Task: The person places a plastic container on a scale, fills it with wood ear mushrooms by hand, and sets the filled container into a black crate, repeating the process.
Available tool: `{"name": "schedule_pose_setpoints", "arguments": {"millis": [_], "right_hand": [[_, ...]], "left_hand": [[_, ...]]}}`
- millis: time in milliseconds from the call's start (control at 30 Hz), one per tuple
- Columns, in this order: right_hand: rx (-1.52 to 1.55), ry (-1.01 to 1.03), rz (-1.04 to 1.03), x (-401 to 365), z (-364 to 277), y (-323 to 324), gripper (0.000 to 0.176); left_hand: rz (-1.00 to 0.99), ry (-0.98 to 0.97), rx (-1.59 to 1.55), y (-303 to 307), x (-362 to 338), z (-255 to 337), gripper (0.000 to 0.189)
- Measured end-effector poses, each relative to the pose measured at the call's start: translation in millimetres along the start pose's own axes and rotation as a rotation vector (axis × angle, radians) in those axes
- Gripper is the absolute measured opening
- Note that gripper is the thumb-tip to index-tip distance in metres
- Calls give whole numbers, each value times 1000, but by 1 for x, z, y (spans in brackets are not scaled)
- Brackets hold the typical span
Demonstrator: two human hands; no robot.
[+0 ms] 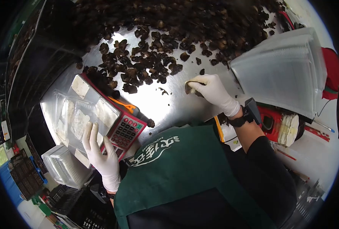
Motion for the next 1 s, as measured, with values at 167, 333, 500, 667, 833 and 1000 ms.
{"name": "schedule_pose_setpoints", "arguments": {"millis": [167, 333, 500, 667, 833, 1000], "right_hand": [[-306, 199, 74, 26, -8, 3, 24], [-315, 252, 241, 67, -24, 8, 28], [-548, 464, 143, 109, -56, -36, 42], [-784, 706, -6, 125, -38, -95, 44], [-501, 723, 50, 133, -34, -82, 14], [-418, 754, 7, 133, -70, -101, 10]], "left_hand": [[66, -9, 46, 5, 4, -4, 45], [69, 54, 56, 3, -1, -16, 45], [52, 112, 47, 1, -3, -24, 45], [33, 125, 39, 0, -4, -27, 49], [37, 165, 58, 3, -5, -31, 47], [57, 202, 112, 8, -8, -39, 45]]}}
Point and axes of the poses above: each hand's wrist, its own x-axis towards the middle knuckle, its own y-axis out of the back of the hand, z = x × y, the point moved 9 cm from there along x, towards the middle knuckle, and after that the axes turned 15 degrees about x, right-handed, at the moved point
